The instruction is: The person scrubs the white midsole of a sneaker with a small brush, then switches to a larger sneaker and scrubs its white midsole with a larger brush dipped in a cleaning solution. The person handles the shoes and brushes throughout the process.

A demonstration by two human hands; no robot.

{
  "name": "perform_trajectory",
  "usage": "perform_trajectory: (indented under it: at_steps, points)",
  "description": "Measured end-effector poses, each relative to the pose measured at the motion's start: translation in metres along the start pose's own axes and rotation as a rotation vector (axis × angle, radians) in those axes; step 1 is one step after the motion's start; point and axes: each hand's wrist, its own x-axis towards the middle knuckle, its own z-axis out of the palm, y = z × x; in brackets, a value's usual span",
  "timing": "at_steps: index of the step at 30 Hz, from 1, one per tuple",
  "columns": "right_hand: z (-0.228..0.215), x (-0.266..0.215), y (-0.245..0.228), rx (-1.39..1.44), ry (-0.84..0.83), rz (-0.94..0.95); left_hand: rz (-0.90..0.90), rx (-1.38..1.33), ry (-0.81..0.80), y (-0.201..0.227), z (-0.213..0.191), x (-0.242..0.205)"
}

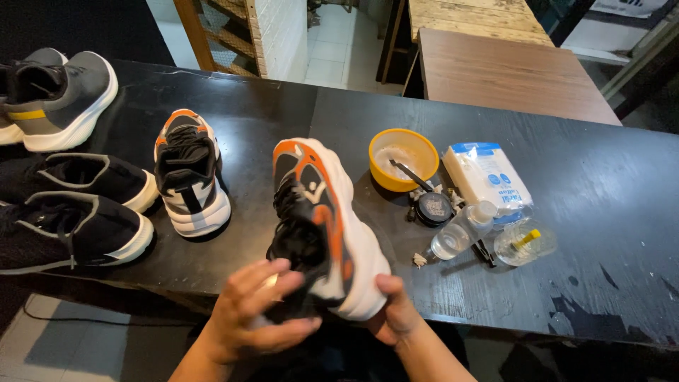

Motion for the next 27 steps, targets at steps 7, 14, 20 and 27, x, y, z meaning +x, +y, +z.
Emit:
perform_trajectory:
  at_steps: [7, 14, 20, 27]
  points:
    - [0.027, -0.002, -0.004, 0.133, -0.220, -0.106, -0.415, -0.116, 0.053, 0.001, -0.012, 0.018]
    - [0.003, 0.002, 0.007, 0.140, -0.190, -0.163, -0.423, -0.219, -0.087, -0.002, -0.010, 0.059]
    - [-0.009, 0.022, 0.009, -0.011, 0.096, -0.049, -0.509, 0.168, -0.382, -0.032, 0.032, 0.050]
    - [0.046, 0.016, -0.010, -0.313, 0.483, -0.156, -0.462, 0.320, -0.618, -0.033, 0.070, 0.035]
